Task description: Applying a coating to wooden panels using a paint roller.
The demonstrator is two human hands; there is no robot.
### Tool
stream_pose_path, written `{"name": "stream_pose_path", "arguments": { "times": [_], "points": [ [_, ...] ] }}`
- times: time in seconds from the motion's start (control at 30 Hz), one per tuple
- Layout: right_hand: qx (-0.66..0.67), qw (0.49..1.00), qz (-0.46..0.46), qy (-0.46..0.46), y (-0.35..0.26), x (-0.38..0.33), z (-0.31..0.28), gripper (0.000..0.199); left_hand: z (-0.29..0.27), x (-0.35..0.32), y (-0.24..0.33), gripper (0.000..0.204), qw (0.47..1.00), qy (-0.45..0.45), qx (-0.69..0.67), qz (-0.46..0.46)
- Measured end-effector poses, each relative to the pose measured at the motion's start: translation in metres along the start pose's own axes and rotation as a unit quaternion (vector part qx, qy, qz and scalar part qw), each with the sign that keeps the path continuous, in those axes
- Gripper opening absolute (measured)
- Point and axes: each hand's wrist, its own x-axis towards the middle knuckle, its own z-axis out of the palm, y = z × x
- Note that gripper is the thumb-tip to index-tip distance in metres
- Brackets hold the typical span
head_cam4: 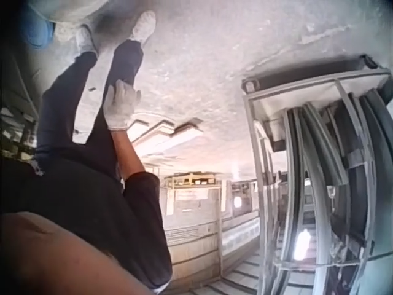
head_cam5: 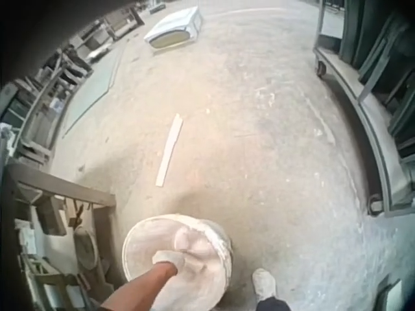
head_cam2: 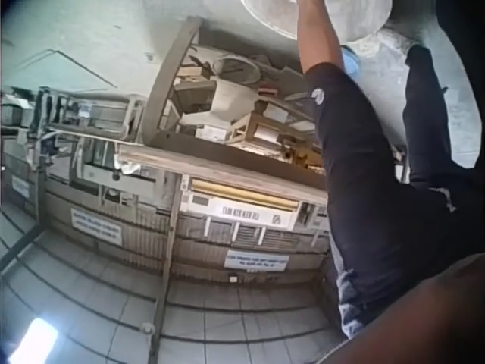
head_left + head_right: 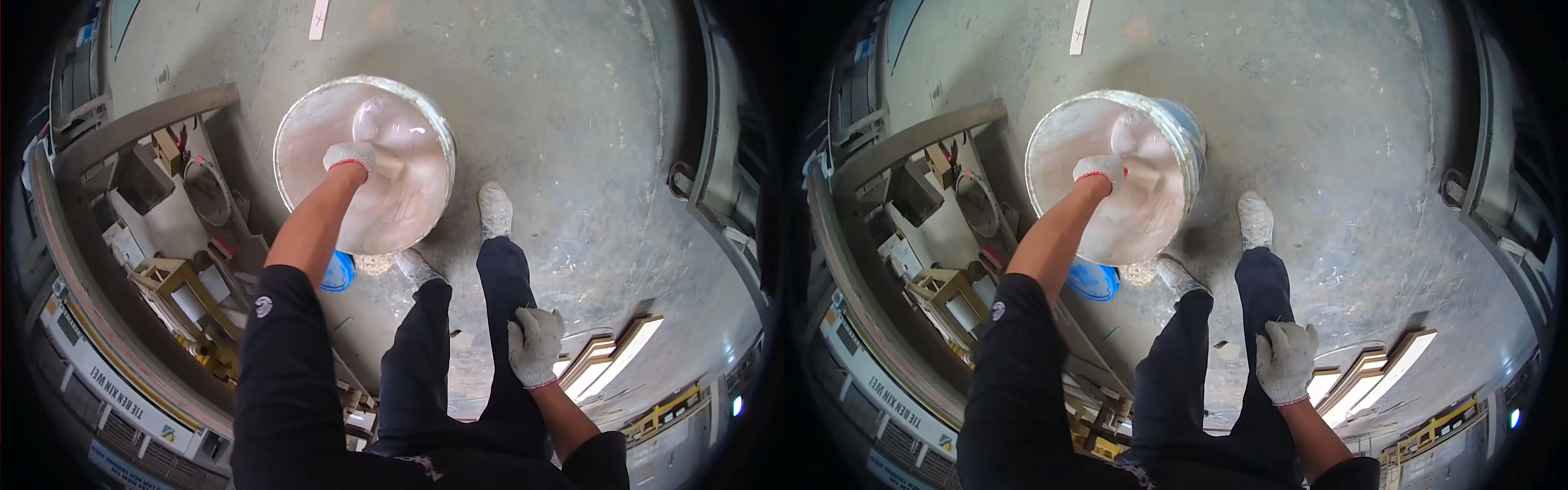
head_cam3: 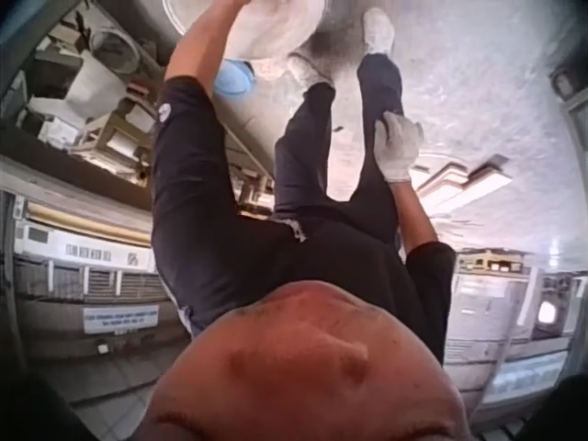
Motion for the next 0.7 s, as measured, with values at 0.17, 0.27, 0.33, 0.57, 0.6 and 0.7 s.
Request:
{"name": "stream_pose_path", "arguments": {
  "times": [0.17, 0.27, 0.33, 0.57, 0.6, 0.7],
  "points": [
    [-0.01, 1.0, 0.015, 0.023, 0.003, 0.003, -0.002, 0.031, -0.021, -0.026, 0.033, 0.034, 0.994, 0.089, -0.059, -0.015],
    [-0.002, 1.0, 0.019, 0.004, -0.002, 0.004, 0.0, 0.031, -0.003, -0.002, 0.009, 0.032, 0.998, 0.055, -0.023, -0.001],
    [-0.002, 1.0, 0.025, 0.002, -0.001, 0.008, 0.002, 0.031, -0.004, 0.01, 0.014, 0.032, 1.0, 0.017, -0.002, 0.017],
    [-0.015, 0.999, 0.019, 0.027, -0.004, 0.005, -0.002, 0.033, 0.01, -0.015, 0.023, 0.036, 0.993, 0.089, -0.079, -0.027],
    [-0.008, 1.0, 0.017, 0.022, -0.007, 0.007, -0.002, 0.033, 0.01, -0.007, 0.016, 0.038, 0.997, 0.054, -0.045, -0.008],
    [-0.009, 1.0, 0.015, 0.024, -0.005, 0.009, 0.0, 0.033, 0.012, -0.021, 0.021, 0.042, 0.996, 0.068, -0.053, 0.009]
  ]
}}
